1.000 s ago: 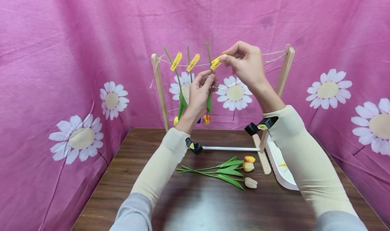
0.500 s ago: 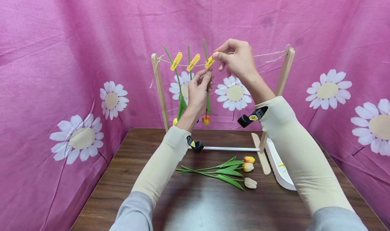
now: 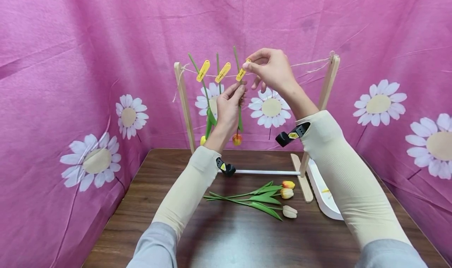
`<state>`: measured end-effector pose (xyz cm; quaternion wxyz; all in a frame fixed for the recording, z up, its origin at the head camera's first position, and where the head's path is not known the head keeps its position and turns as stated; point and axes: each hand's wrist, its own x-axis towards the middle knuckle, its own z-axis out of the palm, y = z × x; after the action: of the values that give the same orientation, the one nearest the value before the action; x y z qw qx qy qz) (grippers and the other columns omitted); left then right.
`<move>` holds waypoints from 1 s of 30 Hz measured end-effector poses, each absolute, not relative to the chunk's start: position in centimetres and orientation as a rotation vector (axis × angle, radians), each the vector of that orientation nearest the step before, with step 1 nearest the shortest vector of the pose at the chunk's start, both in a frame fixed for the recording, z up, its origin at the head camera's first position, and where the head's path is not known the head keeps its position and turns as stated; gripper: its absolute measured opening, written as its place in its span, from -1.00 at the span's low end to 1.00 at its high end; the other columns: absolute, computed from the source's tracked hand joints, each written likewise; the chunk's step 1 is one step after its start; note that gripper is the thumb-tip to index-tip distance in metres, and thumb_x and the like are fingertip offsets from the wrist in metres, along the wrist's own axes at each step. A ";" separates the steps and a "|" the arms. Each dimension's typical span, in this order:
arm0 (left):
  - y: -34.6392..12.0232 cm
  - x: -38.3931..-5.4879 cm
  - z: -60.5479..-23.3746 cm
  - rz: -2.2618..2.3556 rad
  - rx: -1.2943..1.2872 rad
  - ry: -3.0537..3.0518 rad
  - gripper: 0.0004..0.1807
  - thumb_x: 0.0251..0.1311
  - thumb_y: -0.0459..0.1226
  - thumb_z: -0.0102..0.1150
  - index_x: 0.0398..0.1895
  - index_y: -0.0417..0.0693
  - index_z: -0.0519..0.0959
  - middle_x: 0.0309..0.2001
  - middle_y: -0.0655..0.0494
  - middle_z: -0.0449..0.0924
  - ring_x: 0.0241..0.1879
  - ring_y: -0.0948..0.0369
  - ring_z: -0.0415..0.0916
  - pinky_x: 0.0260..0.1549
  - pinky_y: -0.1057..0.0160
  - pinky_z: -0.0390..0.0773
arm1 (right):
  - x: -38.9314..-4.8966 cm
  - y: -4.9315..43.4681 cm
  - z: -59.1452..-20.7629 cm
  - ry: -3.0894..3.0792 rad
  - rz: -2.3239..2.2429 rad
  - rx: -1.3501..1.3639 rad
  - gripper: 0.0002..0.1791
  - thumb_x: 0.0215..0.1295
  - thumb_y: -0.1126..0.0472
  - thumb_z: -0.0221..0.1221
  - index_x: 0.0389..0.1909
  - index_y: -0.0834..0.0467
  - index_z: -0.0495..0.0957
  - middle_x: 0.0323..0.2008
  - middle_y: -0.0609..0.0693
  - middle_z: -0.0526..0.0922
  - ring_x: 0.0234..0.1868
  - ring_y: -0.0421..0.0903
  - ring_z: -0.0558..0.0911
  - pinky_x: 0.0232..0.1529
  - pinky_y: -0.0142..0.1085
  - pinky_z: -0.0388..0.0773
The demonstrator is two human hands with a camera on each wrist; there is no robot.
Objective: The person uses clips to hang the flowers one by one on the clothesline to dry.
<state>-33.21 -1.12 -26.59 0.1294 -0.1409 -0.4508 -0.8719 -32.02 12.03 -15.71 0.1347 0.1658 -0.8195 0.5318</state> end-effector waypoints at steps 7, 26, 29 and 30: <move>-1.3 -33.1 -26.8 -2.492 -0.439 -1.394 -0.65 0.53 -0.42 0.16 0.27 -0.47 0.58 -0.25 0.24 0.72 -0.36 0.39 0.59 -0.32 0.49 0.59 | -31.6 12.2 -16.0 -2.366 1.579 0.531 -0.55 0.46 0.10 0.36 0.23 0.27 0.61 0.12 0.19 0.78 -0.63 -0.15 0.74 -0.70 -0.32 0.62; -3.3 -30.0 -28.1 -1.942 -0.611 -1.774 -0.55 0.58 -0.36 0.12 0.45 -0.28 0.46 0.37 -0.22 0.57 0.40 -0.02 0.54 0.42 0.17 0.53 | -29.7 15.7 -17.9 -2.051 1.642 0.480 -0.85 0.51 0.18 0.29 -0.03 0.15 0.63 -0.20 -0.06 0.72 -0.71 -0.20 0.67 -0.76 -0.40 0.49; -3.9 -29.2 -28.3 -1.795 -0.611 -1.838 -0.55 0.56 -0.32 0.16 0.43 -0.24 0.49 0.36 -0.14 0.58 0.39 -0.02 0.55 0.39 0.29 0.55 | -29.4 16.5 -18.4 -2.055 1.628 0.461 -0.91 0.52 0.18 0.28 -0.09 0.11 0.63 -0.25 -0.08 0.74 -0.72 -0.20 0.65 -0.77 -0.41 0.47; -4.1 -28.9 -28.4 -1.755 -0.615 -1.849 -0.57 0.56 -0.32 0.17 0.41 -0.24 0.51 0.35 -0.13 0.58 0.38 -0.02 0.57 0.37 0.29 0.56 | -29.3 16.7 -18.5 -2.060 1.612 0.457 -0.92 0.52 0.17 0.28 -0.11 0.10 0.63 -0.26 -0.09 0.74 -0.72 -0.21 0.65 -0.77 -0.41 0.47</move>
<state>-28.87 -4.12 -28.39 0.2566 -0.2266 -0.6814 -0.6469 -29.28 16.73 -18.54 0.2407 0.1670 -0.7530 0.5892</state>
